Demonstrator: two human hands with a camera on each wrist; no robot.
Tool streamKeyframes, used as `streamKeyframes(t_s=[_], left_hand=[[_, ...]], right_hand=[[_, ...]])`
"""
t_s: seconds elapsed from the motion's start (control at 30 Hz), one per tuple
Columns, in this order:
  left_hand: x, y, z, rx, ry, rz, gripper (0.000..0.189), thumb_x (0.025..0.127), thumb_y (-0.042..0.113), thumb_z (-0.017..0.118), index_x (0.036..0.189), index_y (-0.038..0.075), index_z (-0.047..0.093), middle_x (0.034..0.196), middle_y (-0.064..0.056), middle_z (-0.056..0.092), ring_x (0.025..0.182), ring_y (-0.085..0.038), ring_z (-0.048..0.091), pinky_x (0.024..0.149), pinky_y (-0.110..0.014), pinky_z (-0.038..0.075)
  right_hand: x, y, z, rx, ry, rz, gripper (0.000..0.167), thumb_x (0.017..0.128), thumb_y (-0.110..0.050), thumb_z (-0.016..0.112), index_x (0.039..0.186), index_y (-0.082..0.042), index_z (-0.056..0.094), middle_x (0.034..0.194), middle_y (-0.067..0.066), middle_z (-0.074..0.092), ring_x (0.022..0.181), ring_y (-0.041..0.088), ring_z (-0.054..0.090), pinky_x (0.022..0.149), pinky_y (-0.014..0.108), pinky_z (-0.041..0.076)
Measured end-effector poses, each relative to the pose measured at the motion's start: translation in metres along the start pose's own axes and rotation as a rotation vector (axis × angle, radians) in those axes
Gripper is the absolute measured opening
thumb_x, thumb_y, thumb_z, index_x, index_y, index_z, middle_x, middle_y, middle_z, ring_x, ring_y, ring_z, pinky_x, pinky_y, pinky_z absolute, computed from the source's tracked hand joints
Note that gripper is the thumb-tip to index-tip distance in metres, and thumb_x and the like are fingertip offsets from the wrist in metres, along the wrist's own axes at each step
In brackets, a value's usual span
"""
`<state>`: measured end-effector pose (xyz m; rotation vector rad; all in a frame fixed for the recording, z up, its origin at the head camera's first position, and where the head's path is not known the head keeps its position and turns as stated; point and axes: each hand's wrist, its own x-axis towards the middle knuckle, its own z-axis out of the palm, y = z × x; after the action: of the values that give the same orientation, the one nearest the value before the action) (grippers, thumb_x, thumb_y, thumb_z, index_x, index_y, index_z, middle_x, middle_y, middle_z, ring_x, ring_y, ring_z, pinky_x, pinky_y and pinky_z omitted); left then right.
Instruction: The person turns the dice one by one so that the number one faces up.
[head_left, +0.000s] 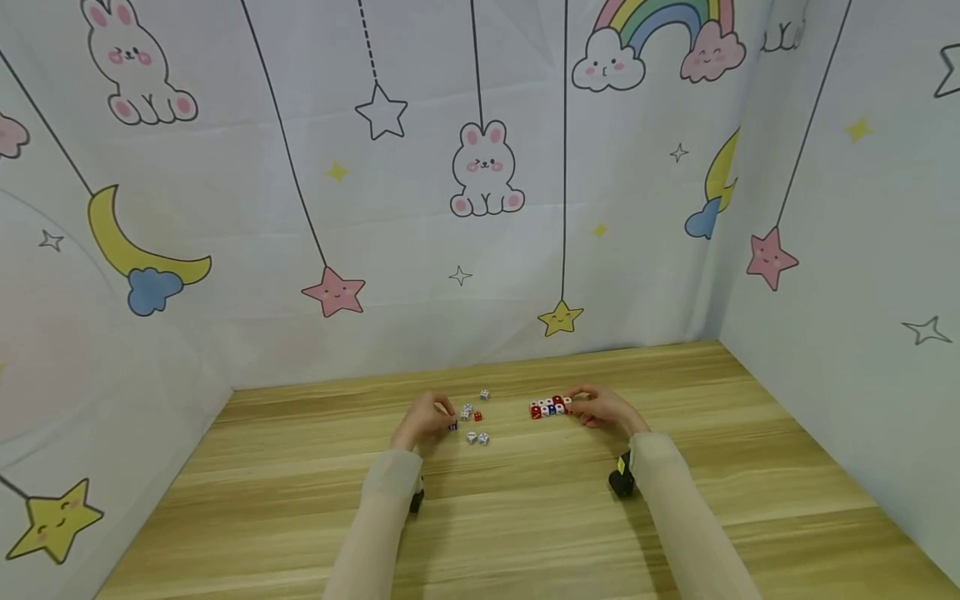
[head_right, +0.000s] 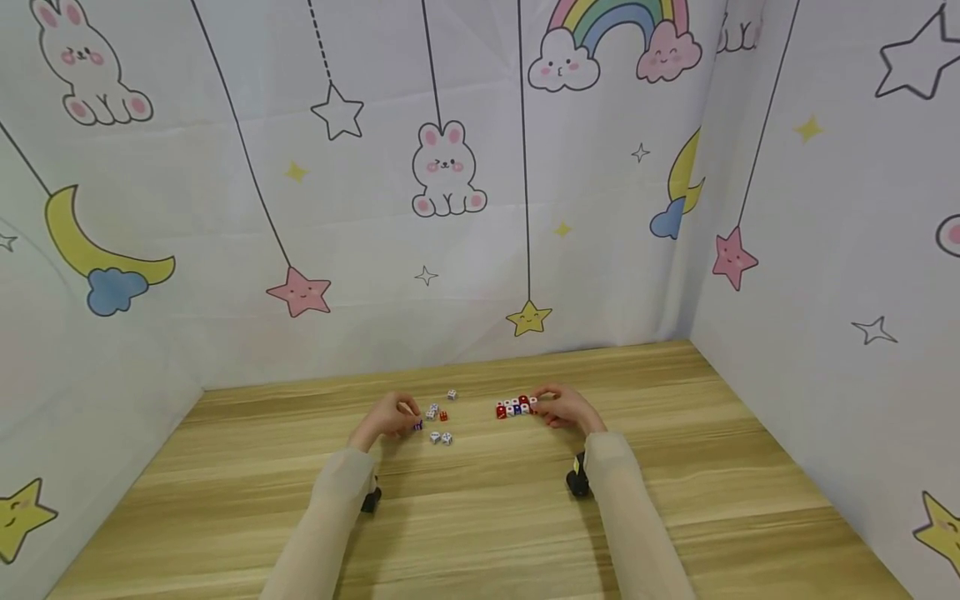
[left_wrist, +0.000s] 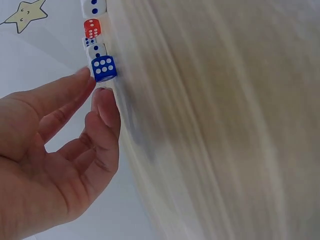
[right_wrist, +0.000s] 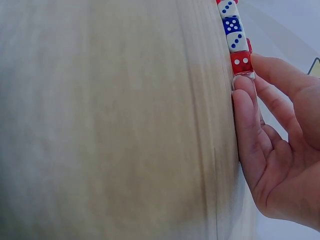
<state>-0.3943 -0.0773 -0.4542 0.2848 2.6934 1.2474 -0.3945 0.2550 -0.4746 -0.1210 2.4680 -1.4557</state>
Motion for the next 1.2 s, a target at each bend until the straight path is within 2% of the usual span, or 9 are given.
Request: streamKeyframes(t_s=[0.17, 0.53, 0.7, 0.87, 1.07, 1.2], left_hand=[[-0.001, -0.001, 0.000, -0.021, -0.007, 0.007, 0.008, 0.079, 0.000, 0.063, 0.085, -0.005, 0.063, 0.080, -0.017, 0.066, 0.060, -0.017, 0.056, 0.047, -0.024, 0.041], [-0.001, -0.004, 0.002, -0.003, -0.022, 0.044, 0.013, 0.071, -0.005, 0.068, 0.083, -0.006, 0.065, 0.080, -0.016, 0.065, 0.064, -0.015, 0.058, 0.055, -0.026, 0.048], [-0.004, -0.004, 0.003, -0.004, -0.017, 0.019, 0.015, 0.071, -0.004, 0.069, 0.085, -0.004, 0.064, 0.078, -0.014, 0.063, 0.061, -0.014, 0.053, 0.050, -0.025, 0.044], [-0.007, -0.002, 0.003, 0.001, -0.012, -0.004, 0.014, 0.073, -0.001, 0.068, 0.087, -0.001, 0.064, 0.077, -0.012, 0.060, 0.058, -0.013, 0.045, 0.046, -0.024, 0.038], [-0.008, 0.002, 0.003, -0.031, 0.000, -0.013, 0.013, 0.074, -0.001, 0.067, 0.086, -0.001, 0.063, 0.075, -0.013, 0.064, 0.058, -0.015, 0.051, 0.049, -0.026, 0.041], [-0.003, 0.012, 0.006, -0.043, 0.023, 0.014, 0.012, 0.075, 0.002, 0.067, 0.086, 0.001, 0.062, 0.076, -0.016, 0.064, 0.059, -0.022, 0.055, 0.049, -0.029, 0.043]], right_hand=[[0.000, -0.001, 0.000, 0.000, 0.003, 0.005, 0.036, 0.088, -0.014, 0.055, 0.120, -0.001, 0.050, 0.066, -0.001, 0.050, 0.052, 0.005, 0.047, 0.046, 0.016, 0.042], [-0.002, -0.002, -0.001, -0.003, 0.007, 0.011, 0.036, 0.088, -0.015, 0.055, 0.121, -0.001, 0.050, 0.066, -0.001, 0.051, 0.052, 0.005, 0.047, 0.046, 0.016, 0.042], [-0.002, -0.002, 0.000, -0.014, 0.006, 0.010, 0.036, 0.088, -0.016, 0.055, 0.121, -0.001, 0.050, 0.067, 0.000, 0.051, 0.053, 0.006, 0.048, 0.046, 0.016, 0.042], [-0.001, -0.003, 0.000, -0.007, 0.002, 0.009, 0.036, 0.088, -0.016, 0.055, 0.121, -0.001, 0.050, 0.066, 0.000, 0.051, 0.052, 0.006, 0.048, 0.046, 0.017, 0.042], [0.000, -0.001, 0.000, -0.009, -0.010, 0.002, 0.035, 0.089, -0.016, 0.055, 0.120, -0.001, 0.050, 0.066, 0.000, 0.051, 0.052, 0.006, 0.047, 0.046, 0.017, 0.042], [0.000, 0.000, -0.002, -0.012, -0.012, 0.005, 0.036, 0.088, -0.017, 0.055, 0.120, -0.002, 0.051, 0.066, -0.001, 0.052, 0.053, 0.006, 0.048, 0.047, 0.017, 0.043]])
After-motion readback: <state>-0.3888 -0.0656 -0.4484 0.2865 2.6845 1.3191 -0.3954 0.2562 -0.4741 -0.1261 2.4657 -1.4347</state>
